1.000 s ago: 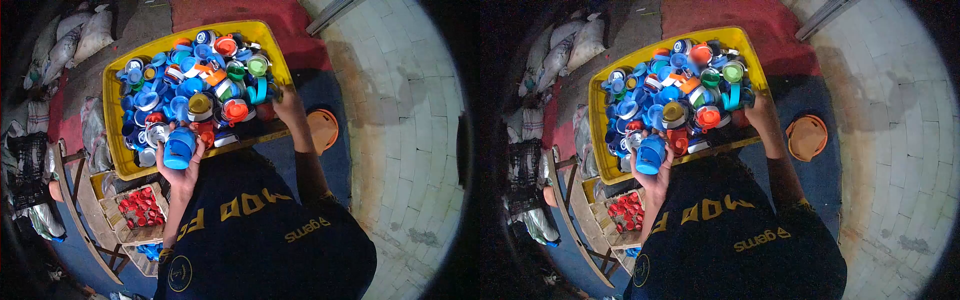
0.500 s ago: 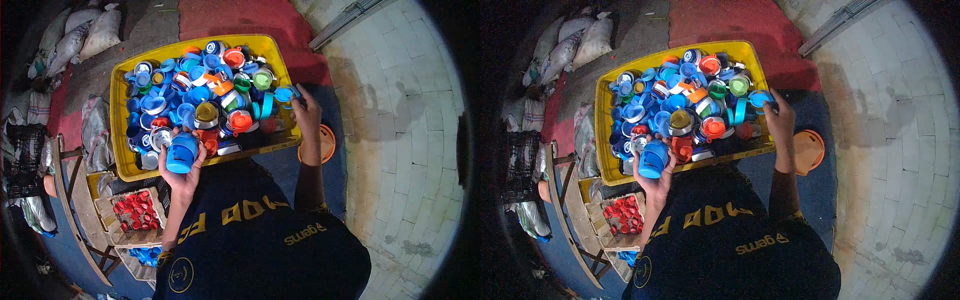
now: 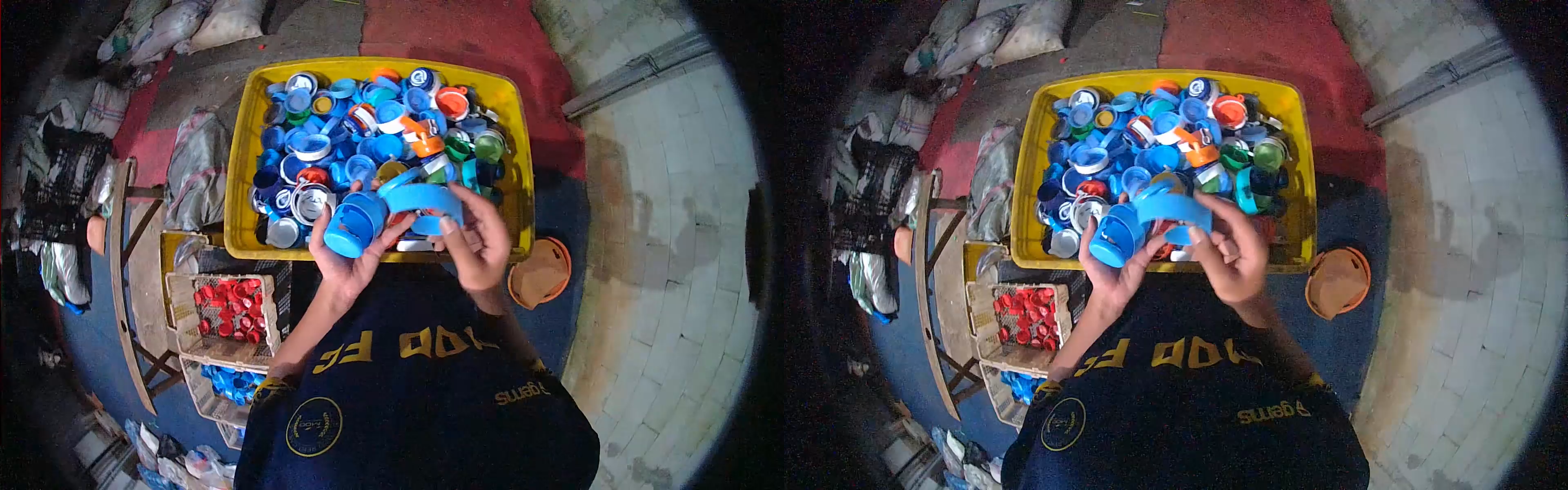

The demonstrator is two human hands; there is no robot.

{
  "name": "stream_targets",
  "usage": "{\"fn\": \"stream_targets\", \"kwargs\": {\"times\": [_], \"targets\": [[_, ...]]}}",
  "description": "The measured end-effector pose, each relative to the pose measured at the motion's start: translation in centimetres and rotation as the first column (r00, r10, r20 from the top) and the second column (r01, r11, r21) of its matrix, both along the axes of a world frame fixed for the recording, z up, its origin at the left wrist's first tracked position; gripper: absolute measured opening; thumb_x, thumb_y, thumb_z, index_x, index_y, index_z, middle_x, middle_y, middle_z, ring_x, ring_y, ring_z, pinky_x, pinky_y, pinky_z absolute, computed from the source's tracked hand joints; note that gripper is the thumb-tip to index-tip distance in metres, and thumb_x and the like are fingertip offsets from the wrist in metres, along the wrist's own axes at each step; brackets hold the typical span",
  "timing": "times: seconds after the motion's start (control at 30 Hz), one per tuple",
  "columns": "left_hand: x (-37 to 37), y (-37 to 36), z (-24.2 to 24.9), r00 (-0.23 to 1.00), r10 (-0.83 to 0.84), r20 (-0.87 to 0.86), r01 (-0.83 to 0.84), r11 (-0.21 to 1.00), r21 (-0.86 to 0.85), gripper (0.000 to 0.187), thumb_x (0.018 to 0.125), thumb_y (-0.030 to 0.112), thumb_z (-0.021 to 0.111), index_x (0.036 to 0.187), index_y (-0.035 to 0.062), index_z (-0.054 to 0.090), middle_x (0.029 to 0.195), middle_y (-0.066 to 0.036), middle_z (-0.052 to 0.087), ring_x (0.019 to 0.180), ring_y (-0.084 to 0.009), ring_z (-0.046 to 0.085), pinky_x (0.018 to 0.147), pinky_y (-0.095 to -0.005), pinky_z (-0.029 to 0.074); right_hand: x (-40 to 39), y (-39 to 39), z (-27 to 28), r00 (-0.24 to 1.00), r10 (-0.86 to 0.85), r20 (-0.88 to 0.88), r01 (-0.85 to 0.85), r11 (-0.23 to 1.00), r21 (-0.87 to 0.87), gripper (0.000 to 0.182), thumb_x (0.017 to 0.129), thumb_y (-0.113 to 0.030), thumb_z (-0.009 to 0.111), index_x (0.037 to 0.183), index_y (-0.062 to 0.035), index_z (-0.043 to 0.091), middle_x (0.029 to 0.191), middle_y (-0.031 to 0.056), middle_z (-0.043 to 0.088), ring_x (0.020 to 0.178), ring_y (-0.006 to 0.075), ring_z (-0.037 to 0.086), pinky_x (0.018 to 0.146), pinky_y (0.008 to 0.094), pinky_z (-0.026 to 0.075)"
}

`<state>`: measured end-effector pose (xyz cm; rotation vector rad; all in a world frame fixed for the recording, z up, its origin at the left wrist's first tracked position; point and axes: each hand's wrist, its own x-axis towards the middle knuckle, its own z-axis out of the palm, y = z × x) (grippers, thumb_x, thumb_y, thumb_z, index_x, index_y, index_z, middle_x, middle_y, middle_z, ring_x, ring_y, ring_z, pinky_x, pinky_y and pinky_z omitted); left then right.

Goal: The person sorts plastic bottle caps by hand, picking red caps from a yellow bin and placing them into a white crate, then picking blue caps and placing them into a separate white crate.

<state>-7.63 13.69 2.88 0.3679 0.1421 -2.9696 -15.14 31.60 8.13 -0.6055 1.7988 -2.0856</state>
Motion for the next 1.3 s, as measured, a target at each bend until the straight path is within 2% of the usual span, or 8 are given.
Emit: {"fn": "stream_targets", "kwargs": {"times": [0.13,0.27,0.37,0.57,0.77,0.9,1.1,1.3], "targets": [[0.0,-0.3,-0.2,0.996,0.027,-0.081,-0.028,1.0,-0.012,0.065,0.095,0.051,0.057,0.144,0.0109,0.044,0.148,-0.016,0.046,0.14,-0.0492,0.04,0.113,-0.0674,0.037,0.8,-0.7,-2.9,0.996,0.091,-0.017,-0.091,0.995,-0.033,0.043,0.098,0.002,0.059,0.139,0.0061,0.047,0.127,0.0142,0.057,0.115,0.0194,0.06,0.098,0.0339,0.05],[0.2,-0.3,-0.7,0.998,0.039,-0.057,-0.041,0.998,-0.047,0.065,0.095,0.052,0.057,0.145,0.0127,0.044,0.148,-0.014,0.046,0.139,-0.0415,0.045,0.111,-0.0601,0.043,0.7,-2.1,-4.1,0.998,-0.051,0.023,0.054,0.987,-0.153,0.04,0.097,-0.008,0.058,0.135,0.0045,0.05,0.124,0.0133,0.058,0.119,0.0251,0.058,0.103,0.0391,0.045],[0.2,0.4,0.1,0.999,0.041,-0.023,-0.044,0.98,-0.195,0.066,0.094,0.053,0.057,0.145,0.0141,0.044,0.146,-0.013,0.048,0.133,-0.0343,0.051,0.102,-0.0499,0.052,-0.9,-1.3,-6.5,0.99,0.125,-0.058,-0.128,0.99,-0.054,0.045,0.091,-0.011,0.061,0.132,0.0028,0.051,0.126,0.0139,0.056,0.116,0.0246,0.059,0.101,0.0373,0.046],[0.1,1.1,0.4,0.99,0.143,0.007,-0.131,0.925,-0.356,0.069,0.094,0.058,0.055,0.146,0.0148,0.042,0.144,-0.011,0.051,0.117,-0.027,0.06,0.084,-0.0385,0.056,0.2,-5.0,-4.7,0.983,0.157,0.089,-0.088,0.846,-0.525,0.063,0.084,-0.029,0.062,0.136,0.0033,0.044,0.144,0.0214,0.043,0.14,0.033,0.038,0.12,0.0489,0.022],[-0.5,1.7,1.7,0.959,0.273,-0.072,-0.278,0.869,-0.41,0.068,0.095,0.056,0.054,0.144,0.0099,0.045,0.142,-0.012,0.054,0.124,-0.0279,0.057,0.101,-0.0409,0.049,0.0,-5.8,-4.4,0.991,0.089,0.099,-0.016,0.817,-0.576,0.052,0.094,-0.037,0.055,0.129,0.0005,0.048,0.148,0.0237,0.043,0.138,0.0347,0.042,0.118,0.0505,0.028],[-0.2,2.9,3.1,0.923,0.37,-0.102,-0.378,0.829,-0.413,0.067,0.094,0.051,0.056,0.144,0.007,0.046,0.145,-0.016,0.053,0.13,-0.0305,0.054,0.112,-0.0439,0.041,-0.1,-6.3,-3.5,0.984,0.121,0.129,-0.027,0.826,-0.563,0.065,0.095,-0.03,0.06,0.146,0.0026,0.035,0.146,0.0205,0.045,0.137,0.0306,0.045,0.117,0.0472,0.03],[4.6,4.1,2.9,0.828,0.558,-0.065,-0.534,0.745,-0.4,0.062,0.093,0.044,0.06,0.142,0.0079,0.05,0.146,-0.018,0.053,0.134,-0.032,0.051,0.113,-0.0462,0.04,2.7,-7.2,-3.2,0.945,0.325,0.035,-0.274,0.847,-0.455,0.084,0.09,-0.032,0.061,0.154,0.0105,0.026,0.155,0.0238,0.039,0.142,0.0339,0.04,0.119,0.0464,0.027],[12.7,6.4,1.3,0.626,0.772,0.116,-0.66,0.602,-0.448,0.064,0.093,0.051,0.059,0.142,0.0116,0.048,0.149,-0.014,0.051,0.138,-0.0331,0.047,0.117,-0.049,0.035,9.3,-7.1,-7.3,0.756,0.643,0.12,-0.557,0.73,-0.397,0.071,0.092,-0.028,0.059,0.149,0.009,0.038,0.155,0.024,0.04,0.144,0.034,0.038,0.12,0.0474,0.025]]}}
